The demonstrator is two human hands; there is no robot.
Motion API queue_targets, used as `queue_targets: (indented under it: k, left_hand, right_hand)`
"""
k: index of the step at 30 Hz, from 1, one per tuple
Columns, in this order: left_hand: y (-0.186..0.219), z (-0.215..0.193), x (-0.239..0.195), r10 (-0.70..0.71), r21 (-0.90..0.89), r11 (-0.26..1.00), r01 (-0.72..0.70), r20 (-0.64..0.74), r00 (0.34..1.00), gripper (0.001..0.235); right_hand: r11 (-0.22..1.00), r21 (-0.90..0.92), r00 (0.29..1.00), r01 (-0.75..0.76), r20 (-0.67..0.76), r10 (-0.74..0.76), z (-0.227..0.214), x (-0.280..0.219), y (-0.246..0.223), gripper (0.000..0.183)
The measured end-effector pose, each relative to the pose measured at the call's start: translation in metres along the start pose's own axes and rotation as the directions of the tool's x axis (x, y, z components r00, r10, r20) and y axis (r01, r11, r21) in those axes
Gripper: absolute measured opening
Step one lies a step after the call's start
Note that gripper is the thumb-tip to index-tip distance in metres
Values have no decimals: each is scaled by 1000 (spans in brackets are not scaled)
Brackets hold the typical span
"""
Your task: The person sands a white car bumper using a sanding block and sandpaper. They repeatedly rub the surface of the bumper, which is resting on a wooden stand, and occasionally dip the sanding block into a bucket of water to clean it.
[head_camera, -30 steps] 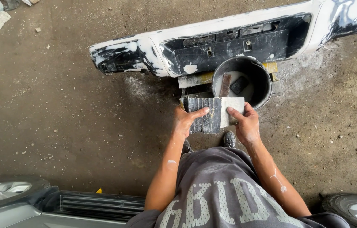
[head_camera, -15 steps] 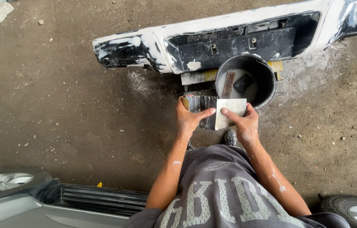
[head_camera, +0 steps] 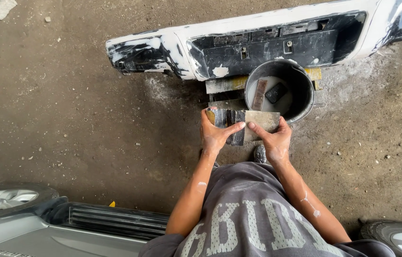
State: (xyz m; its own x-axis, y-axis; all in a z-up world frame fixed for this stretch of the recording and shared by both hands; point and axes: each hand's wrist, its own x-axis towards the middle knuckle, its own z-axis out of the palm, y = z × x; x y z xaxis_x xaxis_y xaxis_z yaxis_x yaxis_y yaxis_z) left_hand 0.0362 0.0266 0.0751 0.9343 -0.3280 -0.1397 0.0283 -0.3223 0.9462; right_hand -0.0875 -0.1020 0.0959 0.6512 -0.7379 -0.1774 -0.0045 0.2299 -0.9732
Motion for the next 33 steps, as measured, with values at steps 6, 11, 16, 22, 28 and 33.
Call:
queue_targets:
  k: [6,11,16,22,28,33]
  left_hand:
    - [2,-1,-2,-9,38,999,10,-30,1000,107]
    - [7,-4,-5,-43,123,991,47,-35,998,112]
    - [1,-5,-8,5,109,994,-2,-26,1000,112]
    - [8,-3,-10,17,156,988,-11,-38,999,114]
    - [-27,11,2,270,-30,961,-275,-108,957,118]
    - [-37,4,7,243,172,959,-223,-102,965,127]
  right_hand:
    - [993,-86,997,75,-10,-76,2,3,4,45]
    - [989,-139,999,45,-24,-49,2,6,-6,49]
    - [979,-194,997,70,48,-61,-4,9,-4,56]
    - [980,-186,996,67,69,-55,-5,6,-4,60]
    - [982,-61,983,181,50,-178,-7,14,20,63]
    - [998,-13,998,59,-33,-59,4,18,27,68]
